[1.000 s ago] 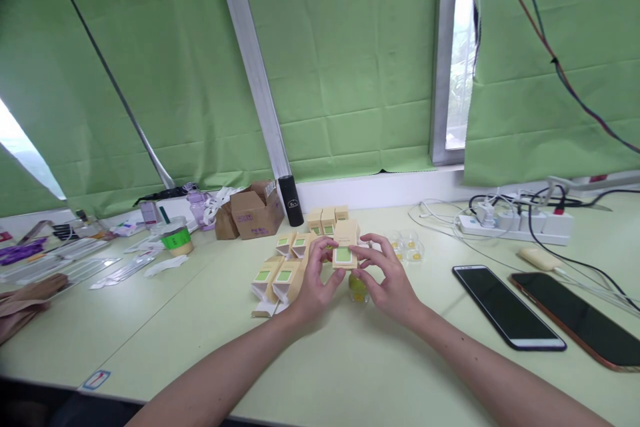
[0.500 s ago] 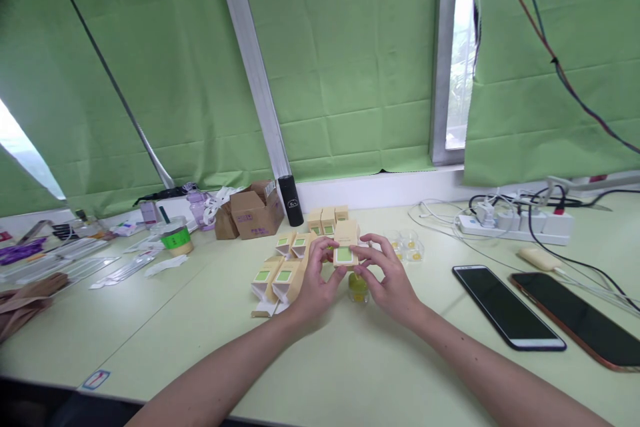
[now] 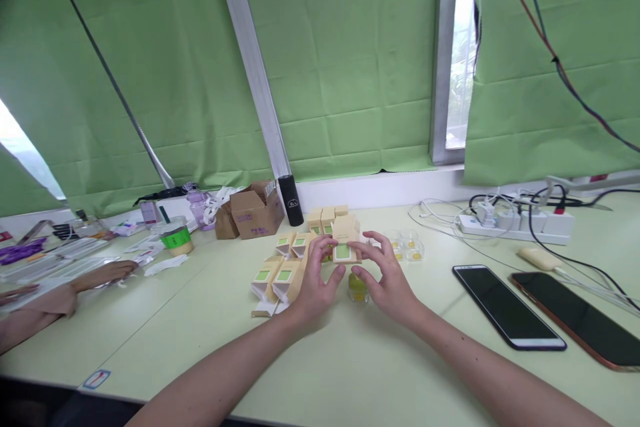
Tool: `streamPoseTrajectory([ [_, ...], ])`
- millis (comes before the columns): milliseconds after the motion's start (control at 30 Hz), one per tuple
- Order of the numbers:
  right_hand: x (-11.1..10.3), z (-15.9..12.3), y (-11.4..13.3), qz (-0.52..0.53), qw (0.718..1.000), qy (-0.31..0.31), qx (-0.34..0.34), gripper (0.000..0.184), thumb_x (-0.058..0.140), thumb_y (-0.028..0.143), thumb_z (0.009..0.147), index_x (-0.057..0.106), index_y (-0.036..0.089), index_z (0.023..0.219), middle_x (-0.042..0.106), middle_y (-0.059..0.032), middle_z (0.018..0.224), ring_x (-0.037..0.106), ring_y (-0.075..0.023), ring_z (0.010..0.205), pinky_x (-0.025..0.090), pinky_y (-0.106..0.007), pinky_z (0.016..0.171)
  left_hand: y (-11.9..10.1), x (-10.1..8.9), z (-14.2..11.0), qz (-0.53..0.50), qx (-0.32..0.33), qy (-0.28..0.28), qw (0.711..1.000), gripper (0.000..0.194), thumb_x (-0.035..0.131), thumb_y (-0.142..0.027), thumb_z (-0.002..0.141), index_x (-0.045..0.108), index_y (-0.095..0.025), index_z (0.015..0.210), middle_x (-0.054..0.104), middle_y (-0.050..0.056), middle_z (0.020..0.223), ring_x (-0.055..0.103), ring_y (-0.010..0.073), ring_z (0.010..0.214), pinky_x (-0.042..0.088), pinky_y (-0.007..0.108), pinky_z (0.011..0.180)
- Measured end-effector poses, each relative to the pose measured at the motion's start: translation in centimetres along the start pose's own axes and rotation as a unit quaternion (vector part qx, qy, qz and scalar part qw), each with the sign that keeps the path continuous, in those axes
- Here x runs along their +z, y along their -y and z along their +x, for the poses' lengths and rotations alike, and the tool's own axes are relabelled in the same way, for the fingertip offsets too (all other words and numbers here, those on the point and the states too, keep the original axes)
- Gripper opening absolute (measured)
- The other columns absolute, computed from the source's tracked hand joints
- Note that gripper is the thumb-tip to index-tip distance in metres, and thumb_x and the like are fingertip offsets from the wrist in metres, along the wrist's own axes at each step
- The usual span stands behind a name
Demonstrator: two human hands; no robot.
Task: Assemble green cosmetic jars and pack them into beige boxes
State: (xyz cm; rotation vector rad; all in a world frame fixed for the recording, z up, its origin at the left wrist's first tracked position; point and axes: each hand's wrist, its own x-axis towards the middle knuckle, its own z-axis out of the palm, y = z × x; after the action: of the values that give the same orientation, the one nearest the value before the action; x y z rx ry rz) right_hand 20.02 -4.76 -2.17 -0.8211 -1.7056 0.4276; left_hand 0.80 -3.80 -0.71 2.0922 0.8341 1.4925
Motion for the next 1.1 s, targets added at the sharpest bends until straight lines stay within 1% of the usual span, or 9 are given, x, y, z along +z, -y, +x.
streamPoseTrajectory([
  [100,-0.1,0.0,0.1,-0.007,1.0,0.012,0.014,0.04,0.058,0.043,0.101,0.059,0.037,0.14,0.036,-0.0086,0.159,0.048,-0.0313,0.142,0.05,-0.053,0.113,0.2,0.0,-0.1,0.023,-0.003,-0.009,1.0,0.039,0.058,-0.041,0.101,0.05,-0.028,0.137,0.041,0.011,0.146,0.048,0.0262,0.134,0.042,0.046,0.115],
  [233,-0.1,-0.1,0.2,-0.004,0.999,0.034,0.008,0.04,0.056,0.042,0.102,0.059,0.036,0.142,0.044,-0.0077,0.159,0.024,-0.0321,0.158,0.04,-0.055,0.121,0.4,0.0,-0.2,0.057,-0.005,-0.016,0.998,0.041,0.056,-0.042,0.101,0.049,-0.029,0.139,0.041,0.012,0.149,0.047,0.0283,0.137,0.041,0.048,0.116],
  [400,0.0,-0.3,0.5,-0.017,0.999,0.032,-0.019,0.04,0.054,0.039,0.103,0.058,0.038,0.143,0.034,-0.006,0.166,0.045,-0.0306,0.146,0.042,-0.053,0.119,0.5,0.0,-0.2,0.074,-0.003,-0.015,0.997,0.048,0.057,-0.041,0.101,0.043,-0.028,0.145,0.04,0.014,0.15,0.044,0.0302,0.14,0.04,0.05,0.116],
  [467,-0.1,-0.3,0.8,-0.031,0.998,0.033,-0.041,0.041,0.054,0.037,0.103,0.056,0.038,0.144,0.034,-0.0059,0.167,0.044,-0.03,0.147,0.043,-0.052,0.119,0.7,0.0,-0.1,0.061,-0.011,-0.02,0.998,0.048,0.056,-0.041,0.102,0.043,-0.027,0.146,0.041,0.014,0.15,0.045,0.0297,0.14,0.04,0.05,0.116],
  [567,-0.1,-0.2,1.3,-0.063,0.994,0.04,-0.075,0.045,0.053,0.034,0.102,0.05,0.035,0.148,0.04,-0.0076,0.164,0.039,-0.0307,0.151,0.037,-0.056,0.122,0.9,0.0,0.2,0.044,-0.03,-0.036,0.998,0.046,0.054,-0.041,0.102,0.044,-0.025,0.144,0.042,0.014,0.146,0.045,0.0288,0.139,0.041,0.047,0.115],
  [633,-0.2,-0.2,1.5,-0.078,0.991,0.045,-0.099,0.048,0.052,0.031,0.102,0.047,0.034,0.15,0.044,-0.0082,0.162,0.041,-0.0307,0.149,0.036,-0.059,0.122,0.9,-0.1,0.4,0.042,-0.041,-0.045,0.997,0.044,0.056,-0.042,0.101,0.047,-0.024,0.141,0.047,0.013,0.139,0.049,0.028,0.133,0.043,0.045,0.111],
  [867,-0.2,-0.2,1.4,-0.095,0.985,0.064,-0.128,0.051,0.051,0.023,0.1,0.045,0.033,0.15,0.051,-0.0074,0.157,0.043,-0.031,0.142,0.044,-0.059,0.116,0.8,-0.3,1.1,0.059,-0.082,-0.059,0.993,0.037,0.067,-0.045,0.093,0.059,-0.02,0.118,0.06,0.01,0.113,0.058,0.0247,0.106,0.047,0.038,0.094],
  [1000,-0.3,-0.2,1.0,-0.125,0.98,0.075,-0.132,0.049,0.051,0.019,0.098,0.05,0.031,0.145,0.058,-0.0072,0.15,0.046,-0.03,0.14,0.045,-0.056,0.114,1.4,-0.2,1.3,0.008,-0.135,-0.07,0.988,0.042,0.072,-0.044,0.088,0.059,-0.019,0.12,0.066,0.011,0.116,0.061,0.0256,0.108,0.046,0.038,0.095],
  [1100,-0.3,-0.3,0.8,-0.193,0.972,0.096,-0.091,0.039,0.055,0.02,0.095,0.057,0.027,0.133,0.068,-0.0092,0.132,0.053,-0.0303,0.129,0.051,-0.05,0.103,1.7,-0.2,1.3,-0.033,-0.161,-0.087,0.983,0.045,0.072,-0.036,0.086,0.055,-0.019,0.125,0.065,0.012,0.122,0.061,0.0255,0.113,0.046,0.039,0.099],
])
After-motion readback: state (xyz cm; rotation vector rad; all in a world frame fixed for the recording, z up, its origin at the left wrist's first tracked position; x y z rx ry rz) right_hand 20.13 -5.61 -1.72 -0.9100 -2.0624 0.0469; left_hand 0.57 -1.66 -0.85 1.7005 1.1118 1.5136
